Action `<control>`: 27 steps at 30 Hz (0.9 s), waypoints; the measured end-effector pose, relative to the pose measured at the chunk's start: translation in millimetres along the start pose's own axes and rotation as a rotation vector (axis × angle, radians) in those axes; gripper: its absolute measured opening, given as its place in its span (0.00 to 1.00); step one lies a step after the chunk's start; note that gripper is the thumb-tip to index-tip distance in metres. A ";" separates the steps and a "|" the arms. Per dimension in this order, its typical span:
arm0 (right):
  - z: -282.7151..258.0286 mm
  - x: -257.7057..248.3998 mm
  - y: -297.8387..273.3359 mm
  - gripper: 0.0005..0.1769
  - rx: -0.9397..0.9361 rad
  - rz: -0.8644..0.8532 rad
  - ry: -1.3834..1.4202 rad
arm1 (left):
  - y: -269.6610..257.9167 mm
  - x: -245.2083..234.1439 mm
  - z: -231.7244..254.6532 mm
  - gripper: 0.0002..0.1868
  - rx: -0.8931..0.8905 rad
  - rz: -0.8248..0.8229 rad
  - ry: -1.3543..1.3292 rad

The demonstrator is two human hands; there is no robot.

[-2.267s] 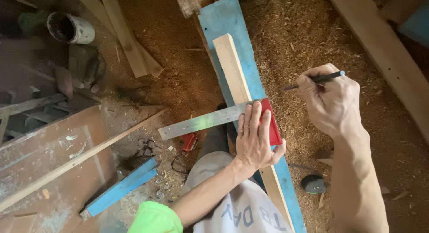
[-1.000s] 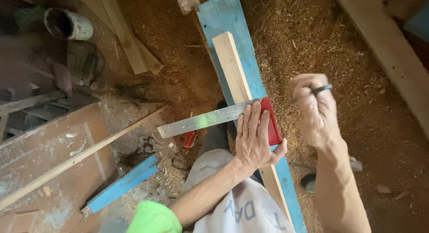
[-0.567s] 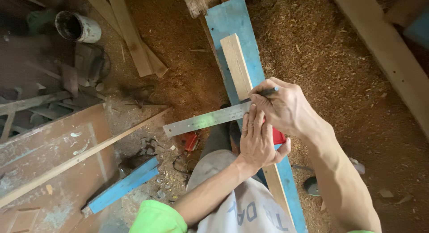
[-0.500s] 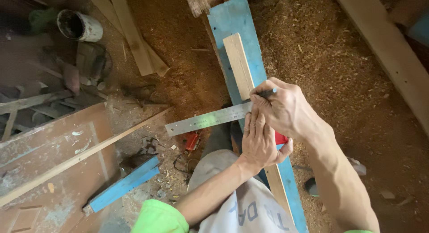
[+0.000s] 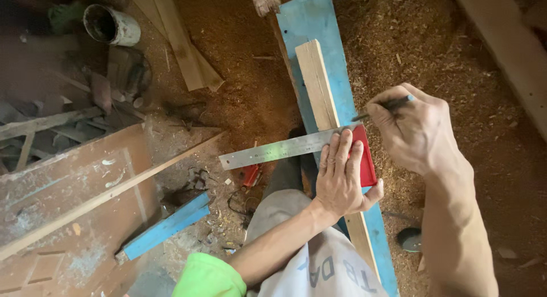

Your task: The person uses a red try square and a pencil to mark precise lines on a long wooden plank. They repeatedly position the square at different intervals along the plank, draw lines, and occasionally flip the plank to mark the opposite side. The person also briefly handles a smaller wooden strip, placing it on the plank to check alignment.

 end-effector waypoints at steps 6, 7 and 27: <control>-5.7 24.8 1.0 0.07 -0.006 -0.107 0.124 | -0.6 3.1 -1.6 0.47 -0.021 -0.030 -0.002; -3.3 26.6 1.1 0.07 -0.008 -0.134 0.086 | -0.8 1.5 -0.8 0.47 -0.008 -0.020 0.009; 80.3 48.6 -23.1 0.14 0.395 0.082 0.503 | 86.5 -12.7 -53.1 0.54 0.014 -0.024 0.052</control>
Point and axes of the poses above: each hand's wrist, its own y-axis towards the middle knuckle, its own x-axis out of the palm, z = x × y, the point moved 8 cm from there along y, towards the middle knuckle, and after that the axes turned 5 degrees about y, right-handed, at the moved point
